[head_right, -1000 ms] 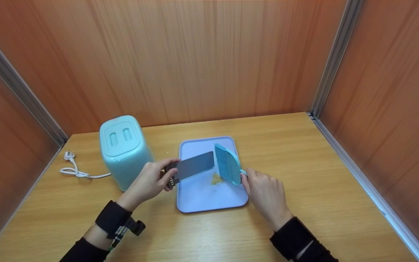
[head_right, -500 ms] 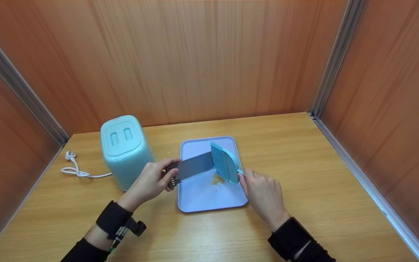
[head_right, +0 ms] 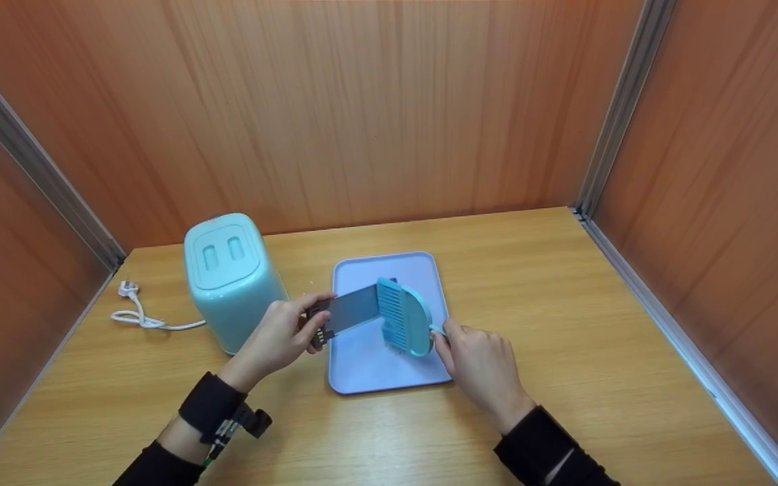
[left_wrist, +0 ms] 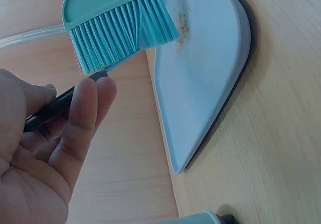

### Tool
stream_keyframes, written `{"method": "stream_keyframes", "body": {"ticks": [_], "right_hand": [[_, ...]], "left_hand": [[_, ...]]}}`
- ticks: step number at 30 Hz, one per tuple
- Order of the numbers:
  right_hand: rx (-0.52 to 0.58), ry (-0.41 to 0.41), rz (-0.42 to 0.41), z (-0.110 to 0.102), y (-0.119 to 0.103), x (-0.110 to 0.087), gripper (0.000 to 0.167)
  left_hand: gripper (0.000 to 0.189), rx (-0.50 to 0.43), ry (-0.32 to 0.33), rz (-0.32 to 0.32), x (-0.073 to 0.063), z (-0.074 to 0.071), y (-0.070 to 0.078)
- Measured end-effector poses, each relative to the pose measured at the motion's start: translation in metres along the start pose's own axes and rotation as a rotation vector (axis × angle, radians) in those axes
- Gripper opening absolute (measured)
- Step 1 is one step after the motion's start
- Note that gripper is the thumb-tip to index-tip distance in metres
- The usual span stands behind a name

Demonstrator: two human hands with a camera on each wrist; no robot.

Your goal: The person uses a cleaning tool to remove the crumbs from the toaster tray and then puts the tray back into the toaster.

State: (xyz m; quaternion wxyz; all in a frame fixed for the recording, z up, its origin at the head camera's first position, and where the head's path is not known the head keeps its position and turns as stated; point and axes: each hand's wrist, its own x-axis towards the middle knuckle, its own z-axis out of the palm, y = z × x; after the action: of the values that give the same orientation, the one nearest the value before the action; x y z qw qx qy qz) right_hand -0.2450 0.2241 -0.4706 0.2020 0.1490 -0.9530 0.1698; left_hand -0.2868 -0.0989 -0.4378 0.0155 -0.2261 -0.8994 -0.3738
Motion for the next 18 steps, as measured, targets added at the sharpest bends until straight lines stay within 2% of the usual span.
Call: {"method": "stream_keyframes", "body": {"ticks": [5, 9, 14, 16, 18], "right_hand": [[0.069, 0.024, 0.059, -0.009, 0.002, 0.003, 0.019], [0.215, 0.022, 0.154, -0.017, 0.006, 0.004, 0.022], [0.453, -0.127, 0.277, -0.022, 0.007, 0.003, 0.030], [0.527, -0.207, 0.296, -0.021, 0.006, 0.002, 0.030], [0.591, -0.272, 0.271, -0.018, 0.004, 0.000, 0.032]], "left_hand": [[0.032, 0.020, 0.033, 0.016, 0.001, -0.001, -0.004], [0.031, 0.052, 0.065, 0.031, 0.001, -0.002, -0.005], [0.032, 0.068, 0.082, 0.038, 0.002, -0.002, -0.005], [0.032, 0.072, 0.085, 0.047, 0.002, -0.002, -0.005], [0.032, 0.083, 0.093, 0.065, 0.002, -0.001, -0.004]]}}
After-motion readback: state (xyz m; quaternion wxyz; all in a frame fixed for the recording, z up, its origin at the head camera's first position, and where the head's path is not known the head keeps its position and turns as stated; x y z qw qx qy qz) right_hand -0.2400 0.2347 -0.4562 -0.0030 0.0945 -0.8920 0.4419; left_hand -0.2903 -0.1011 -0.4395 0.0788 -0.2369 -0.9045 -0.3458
